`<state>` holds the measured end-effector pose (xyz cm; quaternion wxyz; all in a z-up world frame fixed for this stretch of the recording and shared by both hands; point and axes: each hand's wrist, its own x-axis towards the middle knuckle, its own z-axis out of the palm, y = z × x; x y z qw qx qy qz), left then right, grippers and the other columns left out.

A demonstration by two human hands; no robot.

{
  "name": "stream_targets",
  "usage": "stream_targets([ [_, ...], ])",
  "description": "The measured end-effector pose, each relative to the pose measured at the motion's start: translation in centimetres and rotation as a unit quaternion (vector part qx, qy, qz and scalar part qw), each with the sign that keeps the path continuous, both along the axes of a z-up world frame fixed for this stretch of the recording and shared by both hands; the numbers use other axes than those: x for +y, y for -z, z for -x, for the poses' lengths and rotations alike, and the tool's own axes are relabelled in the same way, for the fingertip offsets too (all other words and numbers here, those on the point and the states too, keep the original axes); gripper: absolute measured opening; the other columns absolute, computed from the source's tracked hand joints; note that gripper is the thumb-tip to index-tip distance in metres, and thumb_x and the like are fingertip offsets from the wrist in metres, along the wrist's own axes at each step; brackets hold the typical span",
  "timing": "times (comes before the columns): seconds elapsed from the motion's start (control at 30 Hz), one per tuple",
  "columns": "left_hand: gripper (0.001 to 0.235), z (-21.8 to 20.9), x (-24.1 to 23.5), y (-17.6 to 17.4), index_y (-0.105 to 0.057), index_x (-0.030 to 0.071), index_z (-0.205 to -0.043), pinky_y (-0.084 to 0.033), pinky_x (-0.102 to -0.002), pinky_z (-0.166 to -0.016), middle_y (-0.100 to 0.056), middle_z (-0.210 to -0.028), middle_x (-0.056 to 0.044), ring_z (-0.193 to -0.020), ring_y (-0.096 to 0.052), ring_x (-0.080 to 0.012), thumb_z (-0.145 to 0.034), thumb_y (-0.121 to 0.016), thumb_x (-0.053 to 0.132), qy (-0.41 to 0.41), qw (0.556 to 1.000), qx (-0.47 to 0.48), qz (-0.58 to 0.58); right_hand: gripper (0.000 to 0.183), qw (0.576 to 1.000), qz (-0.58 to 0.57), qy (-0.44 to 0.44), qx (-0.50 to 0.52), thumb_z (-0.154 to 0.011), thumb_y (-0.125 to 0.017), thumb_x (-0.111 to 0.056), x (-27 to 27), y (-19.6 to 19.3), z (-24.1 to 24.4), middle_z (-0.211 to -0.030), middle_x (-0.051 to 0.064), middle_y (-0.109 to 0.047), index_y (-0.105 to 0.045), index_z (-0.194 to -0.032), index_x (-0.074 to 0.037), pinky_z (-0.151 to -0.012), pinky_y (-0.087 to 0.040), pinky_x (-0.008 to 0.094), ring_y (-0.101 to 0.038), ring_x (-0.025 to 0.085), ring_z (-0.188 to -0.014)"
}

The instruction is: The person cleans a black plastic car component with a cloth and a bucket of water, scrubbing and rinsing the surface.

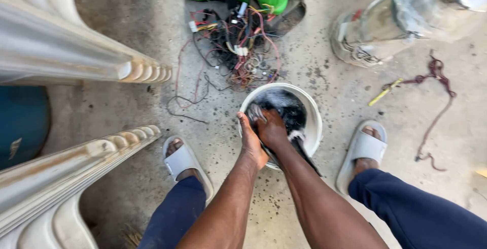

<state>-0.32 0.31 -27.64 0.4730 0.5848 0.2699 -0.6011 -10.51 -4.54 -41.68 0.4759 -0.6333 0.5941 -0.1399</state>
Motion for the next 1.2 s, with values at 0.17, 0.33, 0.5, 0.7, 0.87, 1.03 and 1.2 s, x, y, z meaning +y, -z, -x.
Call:
stream_targets([
  [0.17,0.117,2.6,-3.8,-4.5,-0.038,0.021,-0.167,-0.037,-0.059,-0.126,-0.041,-0.171,-0.018,-0.155,-0.042,-0.0403,-0.080,-0.047,0.099,0.003,1.000,0.022,0.007,0.031,0.991,-0.106,0.007,-0.082,-0.100,-0.070,-0.028,-0.5,-8.0,1.8,-0.120,0.022,-0.073,-0.078,-0.124,-0.009,-0.106,-0.051,0.054,-0.067,0.043,-0.121],
  [0.33,0.125,3.5,-5.4,-4.6,-0.037,0.020,-0.169,-0.036,-0.057,-0.126,-0.042,-0.171,-0.020,-0.155,-0.043,-0.0402,-0.075,-0.047,0.102,0.032,0.998,0.049,0.016,0.029,0.995,-0.052,0.004,-0.085,-0.094,-0.076,-0.015,-4.1,-7.2,-0.1,-0.120,0.023,-0.076,-0.080,-0.120,-0.004,-0.105,-0.054,0.050,-0.069,0.044,-0.122],
  [0.5,0.114,2.0,-3.4,-3.0,-0.042,0.013,-0.166,-0.035,-0.061,-0.125,-0.049,-0.166,-0.023,-0.153,-0.046,-0.0430,-0.085,-0.053,0.093,0.060,0.997,0.049,-0.020,0.036,0.988,-0.148,0.053,-0.005,-0.098,-0.067,-0.038,-6.2,-3.4,-2.8,-0.132,0.008,-0.075,-0.076,-0.131,-0.025,-0.112,-0.051,0.045,-0.065,0.028,-0.132],
  [0.7,0.109,2.5,-2.7,0.1,-0.046,0.017,-0.164,-0.047,-0.058,-0.114,-0.057,-0.158,-0.021,-0.141,-0.058,-0.0386,-0.082,-0.066,0.085,0.021,0.999,0.031,-0.010,0.049,0.980,-0.176,0.049,0.075,-0.101,-0.061,-0.040,-1.2,-5.8,-1.2,-0.136,0.020,-0.071,-0.067,-0.144,-0.016,-0.115,-0.050,0.052,-0.064,0.039,-0.134],
  [0.87,0.108,2.2,-2.5,4.3,-0.024,0.021,-0.171,-0.039,-0.063,-0.121,-0.035,-0.170,-0.024,-0.153,-0.039,-0.0455,-0.090,-0.069,0.076,0.117,0.992,-0.036,0.033,0.048,0.963,-0.208,0.112,0.129,-0.104,-0.051,-0.047,-2.5,-3.1,-1.4,-0.130,0.019,-0.073,-0.066,-0.131,-0.011,-0.111,-0.053,0.050,-0.068,0.037,-0.129],
  [1.03,0.107,3.2,-3.4,1.4,-0.011,0.031,-0.174,-0.026,-0.065,-0.130,-0.014,-0.179,-0.018,-0.163,-0.018,-0.0448,-0.094,-0.063,0.078,0.157,0.986,-0.056,0.027,0.047,0.949,-0.234,0.086,0.192,-0.099,-0.057,-0.035,-1.5,12.0,2.0,-0.127,0.018,-0.076,-0.072,-0.130,-0.003,-0.111,-0.053,0.048,-0.069,0.039,-0.129],
  [1.2,0.107,3.1,-3.1,0.1,-0.013,0.026,-0.175,-0.012,-0.069,-0.132,-0.004,-0.181,-0.015,-0.165,-0.006,-0.0451,-0.094,-0.057,0.082,0.191,0.979,-0.066,0.020,0.053,0.963,-0.078,-0.158,0.205,-0.097,-0.052,-0.041,0.2,7.1,2.4,-0.102,0.027,-0.080,-0.083,-0.106,0.001,-0.091,-0.060,0.058,-0.074,0.051,-0.107],
])
